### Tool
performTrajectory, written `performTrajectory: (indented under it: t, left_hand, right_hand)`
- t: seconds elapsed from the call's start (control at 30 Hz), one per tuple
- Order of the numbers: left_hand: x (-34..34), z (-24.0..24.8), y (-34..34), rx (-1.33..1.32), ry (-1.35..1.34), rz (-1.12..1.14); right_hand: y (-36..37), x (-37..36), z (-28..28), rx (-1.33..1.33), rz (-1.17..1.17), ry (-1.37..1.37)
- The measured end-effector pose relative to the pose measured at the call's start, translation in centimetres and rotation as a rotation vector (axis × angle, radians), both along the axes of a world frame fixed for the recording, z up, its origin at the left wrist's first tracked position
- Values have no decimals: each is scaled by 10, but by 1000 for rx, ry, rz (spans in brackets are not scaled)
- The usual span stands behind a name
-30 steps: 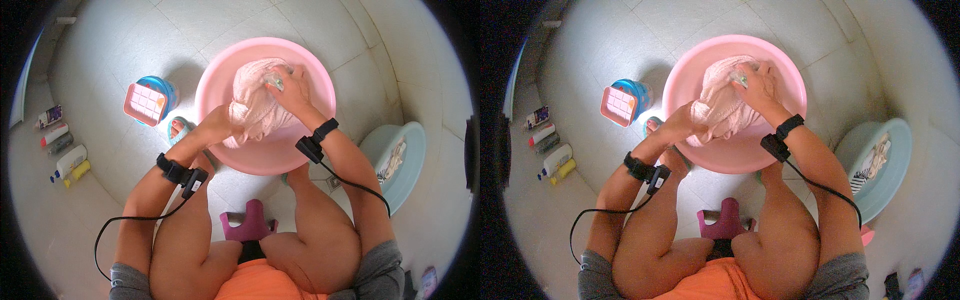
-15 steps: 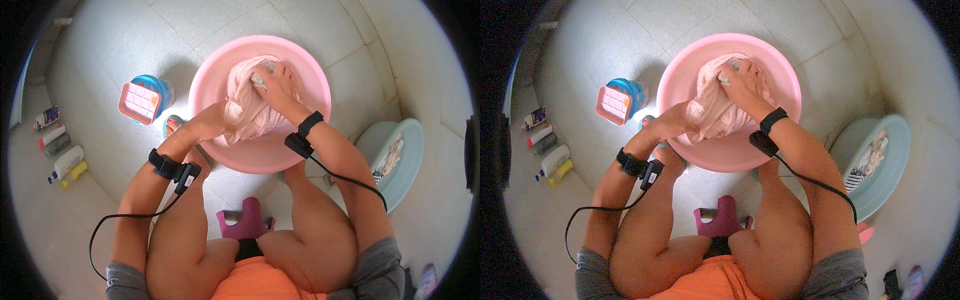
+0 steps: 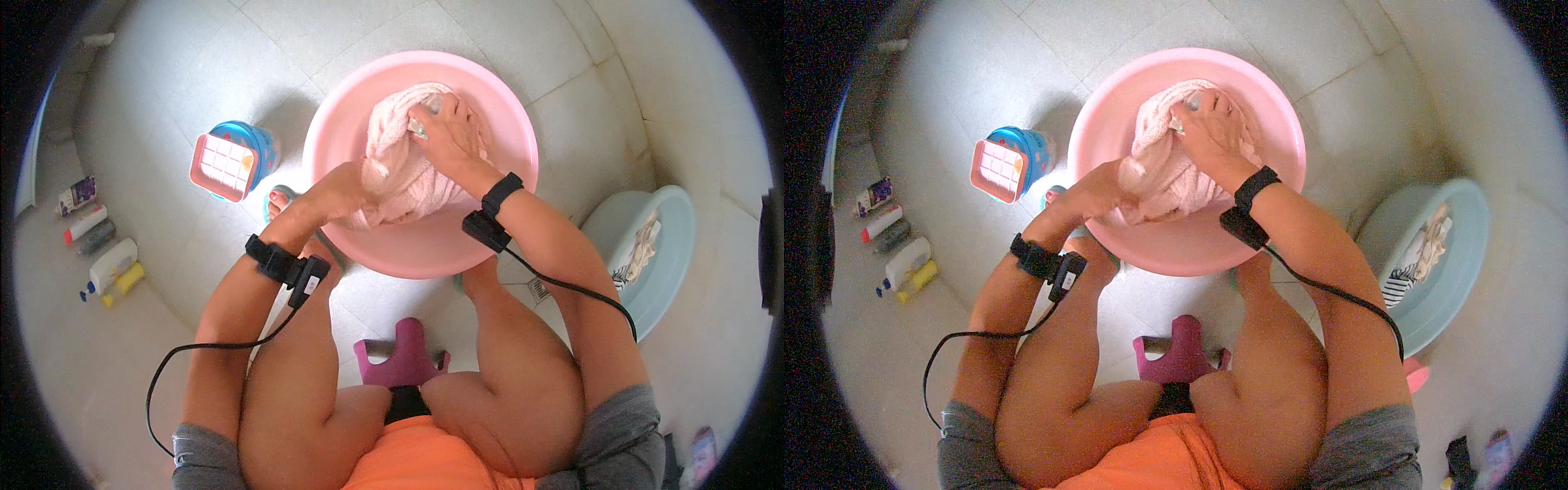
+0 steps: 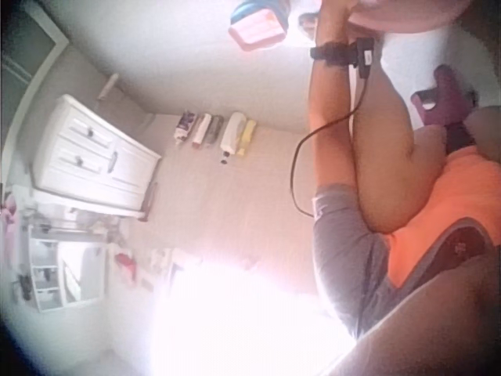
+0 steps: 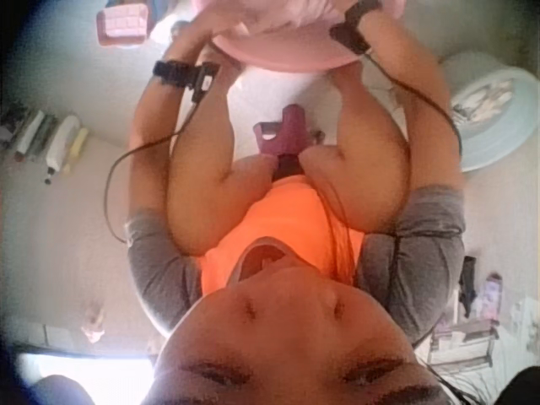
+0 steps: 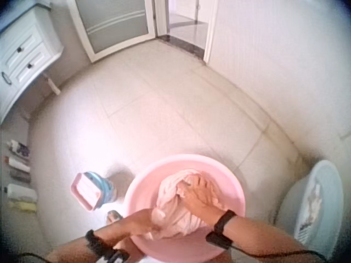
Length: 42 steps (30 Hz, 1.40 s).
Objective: The person rubs a bar of soap onto a piece of pink fabric in a basin of water and scrubs it by hand.
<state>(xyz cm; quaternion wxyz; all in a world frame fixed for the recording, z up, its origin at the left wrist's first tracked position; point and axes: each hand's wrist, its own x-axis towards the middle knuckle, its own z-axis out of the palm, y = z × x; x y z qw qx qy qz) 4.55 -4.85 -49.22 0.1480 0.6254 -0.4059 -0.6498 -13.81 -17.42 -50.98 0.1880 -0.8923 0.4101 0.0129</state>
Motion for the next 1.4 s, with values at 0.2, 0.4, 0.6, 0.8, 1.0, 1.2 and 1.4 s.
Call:
performTrajectory:
  t: [0.2,0.4,0.6,0.8,1.0,1.2,1.4]
  left_hand:
    - [4,-26,5,-39,-201,-113]
    - [-4,-12,6,-14,-50,80]
    - [-5,-18,-3,-11,-286,-117]
    - [-3,-39,16,-120,-23,65]
    - [-4,-57,11,-161,-246,-50]
    - [-4,-43,1,-24,-297,-202]
    - [-9,-46,15,26,-453,12]
  right_hand:
    - [57,11,17,158,132,-143]
    - [1,-6,-17,-117,116,-29]
    - [60,6,19,117,109,-96]
    - [-11,-9,3,-20,121,-19]
    - [33,-10,1,-44,248,-152]
    - [50,-7,-13,-154,295,-129]
    - [-3,-12,-2,6,107,19]
